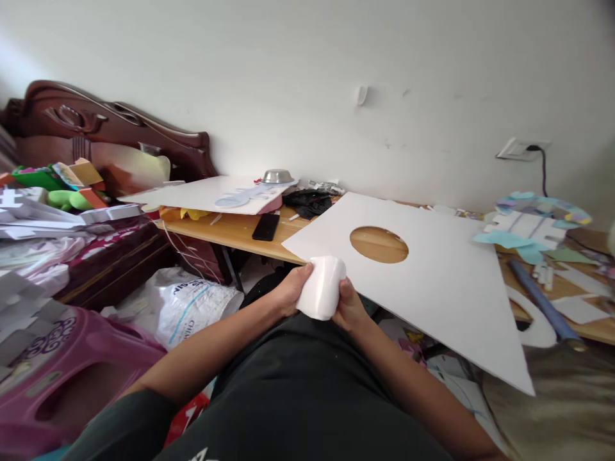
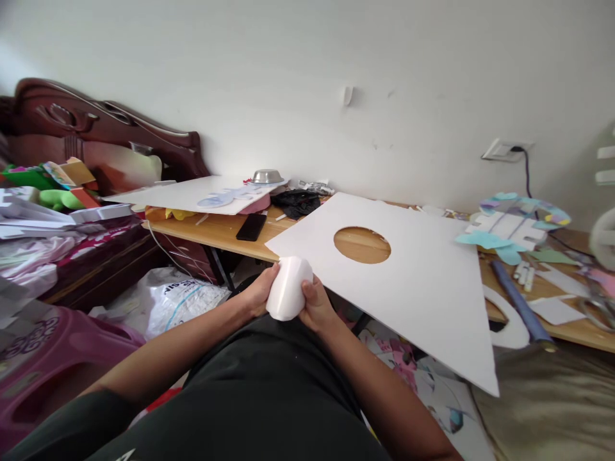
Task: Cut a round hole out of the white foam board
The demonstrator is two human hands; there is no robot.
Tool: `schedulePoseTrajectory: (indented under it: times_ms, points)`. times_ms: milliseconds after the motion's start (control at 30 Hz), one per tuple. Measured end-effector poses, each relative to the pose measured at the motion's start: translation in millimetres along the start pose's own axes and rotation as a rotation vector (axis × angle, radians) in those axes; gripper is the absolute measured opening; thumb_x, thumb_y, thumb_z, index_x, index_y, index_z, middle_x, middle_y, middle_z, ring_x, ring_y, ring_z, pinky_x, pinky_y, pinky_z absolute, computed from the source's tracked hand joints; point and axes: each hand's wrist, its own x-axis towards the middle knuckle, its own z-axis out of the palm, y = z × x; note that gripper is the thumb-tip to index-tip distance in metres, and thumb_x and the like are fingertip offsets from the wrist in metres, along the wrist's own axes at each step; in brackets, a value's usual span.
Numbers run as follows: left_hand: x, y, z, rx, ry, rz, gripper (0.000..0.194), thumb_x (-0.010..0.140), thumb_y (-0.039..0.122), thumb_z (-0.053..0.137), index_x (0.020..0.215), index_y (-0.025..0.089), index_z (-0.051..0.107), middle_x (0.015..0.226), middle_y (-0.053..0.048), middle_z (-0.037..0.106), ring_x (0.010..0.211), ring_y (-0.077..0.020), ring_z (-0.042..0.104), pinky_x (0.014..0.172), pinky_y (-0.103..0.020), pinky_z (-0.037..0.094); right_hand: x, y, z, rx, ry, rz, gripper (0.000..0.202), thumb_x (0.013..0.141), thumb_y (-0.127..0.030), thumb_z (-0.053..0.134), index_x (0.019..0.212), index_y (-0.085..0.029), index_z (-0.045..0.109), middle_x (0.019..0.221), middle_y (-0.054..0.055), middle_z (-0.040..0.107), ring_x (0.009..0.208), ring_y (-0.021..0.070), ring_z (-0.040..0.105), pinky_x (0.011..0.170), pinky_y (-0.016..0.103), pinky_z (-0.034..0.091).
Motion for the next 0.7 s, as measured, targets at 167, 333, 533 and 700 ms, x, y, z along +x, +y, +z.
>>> schedulePoseTrajectory:
  times_ms: [167, 333, 533, 700]
  points:
    - [-5.6, 18.4, -48.5, 0.311, 0.370, 0.189, 0.057, 0.065, 0.069, 0.074, 0.076, 0.013, 0.065, 0.067, -0.002, 0.060, 0.062, -0.0149, 0.051, 0.056, -0.025, 0.036, 18.2, -7.4, -33.2, -0.339, 0.260, -0.161, 0.078, 0.073, -0.061, 0.075, 0.137, -0.021, 0.055, 0.128, 0.014, 0.064, 0.112, 0.0305, 0.062, 0.102, 0.052, 0.049]
    - [-38.2, 37.3, -84.2, 0.549, 0.728, 0.353, 0.043, 0.078, 0.056, 0.067, 0.066, 0.019, 0.050, 0.063, 0.003, 0.044, 0.065, -0.0128, 0.038, 0.059, -0.025, 0.027, -0.9, -26.6, -18.9, -0.597, 0.131, -0.251, 0.091, 0.081, -0.057, 0.071, 0.157, -0.027, 0.030, 0.163, 0.013, 0.029, 0.150, 0.0349, 0.029, 0.119, 0.058, 0.029]
    - [-67.3, 31.4, -51.2, 0.639, 0.591, 0.356, 0.043, 0.082, 0.055, 0.062, 0.067, 0.020, 0.044, 0.062, 0.005, 0.040, 0.061, -0.0118, 0.037, 0.054, -0.025, 0.028, -16.7, -34.7, 39.0, -0.631, -0.192, -0.186, 0.135, 0.069, -0.051, 0.084, 0.159, -0.030, -0.013, 0.168, 0.011, -0.011, 0.155, 0.0336, -0.007, 0.125, 0.059, 0.010]
    - [-82.9, 23.8, -28.3, 0.456, 0.134, 0.298, 0.039, 0.091, 0.057, 0.053, 0.084, 0.019, 0.048, 0.074, 0.004, 0.045, 0.066, -0.0119, 0.043, 0.058, -0.024, 0.036, -9.5, -32.6, 45.1, -0.710, -0.227, -0.143, 0.152, 0.055, -0.045, 0.092, 0.157, -0.028, -0.018, 0.164, 0.014, -0.026, 0.150, 0.0373, -0.027, 0.121, 0.066, -0.001]
